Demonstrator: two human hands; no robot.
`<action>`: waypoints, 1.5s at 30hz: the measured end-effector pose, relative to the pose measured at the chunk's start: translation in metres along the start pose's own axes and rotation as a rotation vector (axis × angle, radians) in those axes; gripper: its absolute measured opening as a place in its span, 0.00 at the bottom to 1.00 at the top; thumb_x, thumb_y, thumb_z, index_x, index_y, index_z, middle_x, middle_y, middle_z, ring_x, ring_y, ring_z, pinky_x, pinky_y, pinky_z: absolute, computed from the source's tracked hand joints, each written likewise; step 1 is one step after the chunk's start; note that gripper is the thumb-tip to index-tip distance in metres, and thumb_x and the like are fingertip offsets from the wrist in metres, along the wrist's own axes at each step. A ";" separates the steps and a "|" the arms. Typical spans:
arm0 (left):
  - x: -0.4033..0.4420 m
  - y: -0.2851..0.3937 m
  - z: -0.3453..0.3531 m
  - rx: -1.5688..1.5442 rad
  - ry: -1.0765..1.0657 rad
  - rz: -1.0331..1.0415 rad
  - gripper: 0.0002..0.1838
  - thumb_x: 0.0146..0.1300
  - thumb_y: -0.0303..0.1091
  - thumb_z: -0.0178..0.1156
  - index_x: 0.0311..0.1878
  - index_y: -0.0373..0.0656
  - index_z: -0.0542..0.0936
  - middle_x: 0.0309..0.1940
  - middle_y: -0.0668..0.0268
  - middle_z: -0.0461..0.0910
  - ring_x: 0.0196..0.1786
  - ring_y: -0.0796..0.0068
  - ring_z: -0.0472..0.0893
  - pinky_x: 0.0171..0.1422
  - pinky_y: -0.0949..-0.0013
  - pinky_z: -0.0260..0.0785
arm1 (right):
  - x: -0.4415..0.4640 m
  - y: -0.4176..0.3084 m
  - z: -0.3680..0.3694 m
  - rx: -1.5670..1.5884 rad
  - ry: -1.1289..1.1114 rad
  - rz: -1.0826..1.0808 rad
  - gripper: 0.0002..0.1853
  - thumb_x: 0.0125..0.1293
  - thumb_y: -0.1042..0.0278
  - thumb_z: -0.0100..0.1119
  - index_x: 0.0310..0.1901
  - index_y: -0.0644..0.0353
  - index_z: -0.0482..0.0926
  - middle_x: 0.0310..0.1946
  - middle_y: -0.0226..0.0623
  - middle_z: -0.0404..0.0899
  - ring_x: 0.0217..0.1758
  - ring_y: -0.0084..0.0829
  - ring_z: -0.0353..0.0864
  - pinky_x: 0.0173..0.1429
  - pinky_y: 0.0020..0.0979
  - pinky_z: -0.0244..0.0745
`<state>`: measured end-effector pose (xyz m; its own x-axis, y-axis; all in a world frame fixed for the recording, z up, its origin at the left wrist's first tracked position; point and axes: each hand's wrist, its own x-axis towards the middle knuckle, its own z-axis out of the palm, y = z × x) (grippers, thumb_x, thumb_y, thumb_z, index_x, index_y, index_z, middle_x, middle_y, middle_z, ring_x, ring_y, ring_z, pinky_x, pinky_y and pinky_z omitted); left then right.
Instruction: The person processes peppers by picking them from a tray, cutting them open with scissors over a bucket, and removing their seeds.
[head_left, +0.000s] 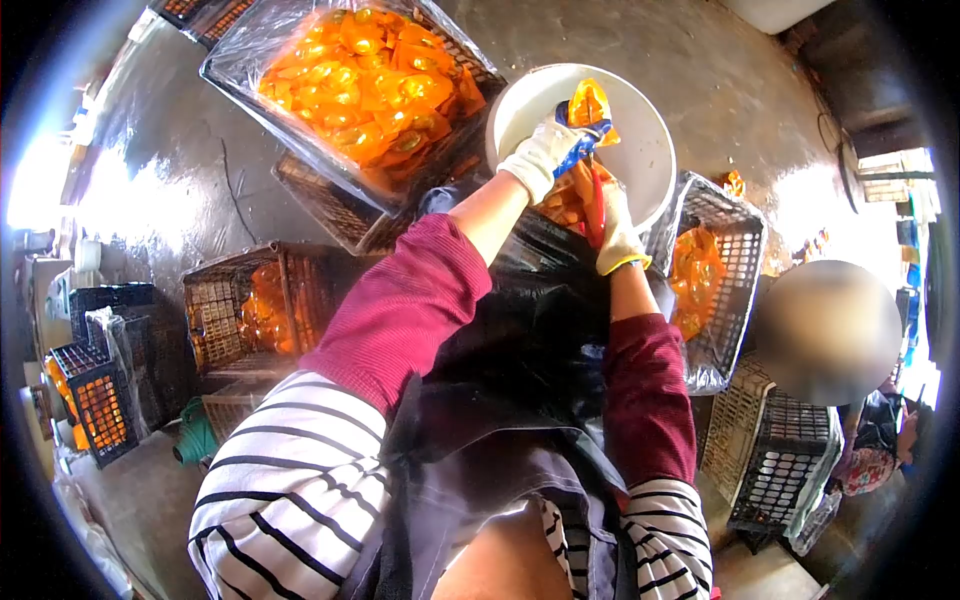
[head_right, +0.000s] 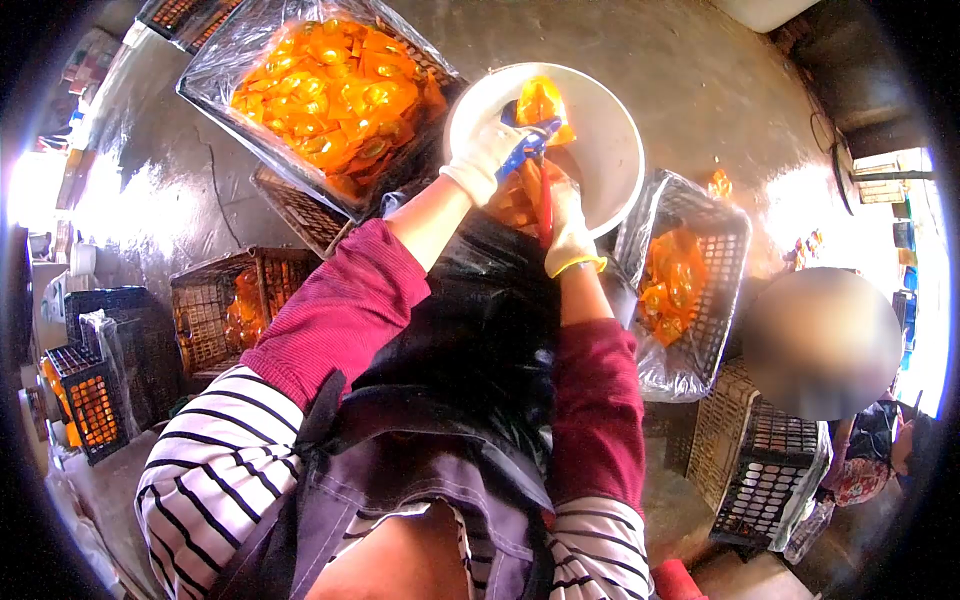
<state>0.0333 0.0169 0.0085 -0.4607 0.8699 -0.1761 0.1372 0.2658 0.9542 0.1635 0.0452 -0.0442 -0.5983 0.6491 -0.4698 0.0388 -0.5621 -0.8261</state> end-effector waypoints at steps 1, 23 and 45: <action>0.001 -0.004 0.002 -0.067 -0.005 0.007 0.36 0.55 0.53 0.65 0.61 0.40 0.69 0.55 0.56 0.75 0.59 0.55 0.74 0.61 0.65 0.66 | 0.000 0.003 0.002 -0.020 -0.004 -0.035 0.15 0.70 0.59 0.51 0.51 0.59 0.73 0.28 0.40 0.82 0.19 0.29 0.79 0.19 0.23 0.71; 0.038 -0.078 -0.187 1.238 0.272 -0.036 0.40 0.56 0.57 0.61 0.69 0.54 0.61 0.62 0.59 0.70 0.62 0.62 0.72 0.66 0.62 0.61 | -0.030 -0.050 0.007 0.373 -0.120 -0.446 0.25 0.68 0.53 0.51 0.58 0.65 0.68 0.51 0.44 0.76 0.25 0.22 0.66 0.32 0.25 0.65; 0.026 -0.057 -0.157 0.650 0.134 0.486 0.18 0.62 0.29 0.50 0.57 0.49 0.74 0.39 0.51 0.80 0.44 0.54 0.80 0.48 0.59 0.73 | 0.018 0.017 0.010 -0.183 -0.258 -0.100 0.19 0.67 0.62 0.57 0.56 0.60 0.73 0.48 0.33 0.80 0.51 0.27 0.77 0.47 0.25 0.72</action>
<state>-0.1237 -0.0407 -0.0122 -0.3143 0.9037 0.2907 0.8097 0.0953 0.5791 0.1452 0.0421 -0.0633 -0.7886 0.5320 -0.3085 0.0990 -0.3852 -0.9175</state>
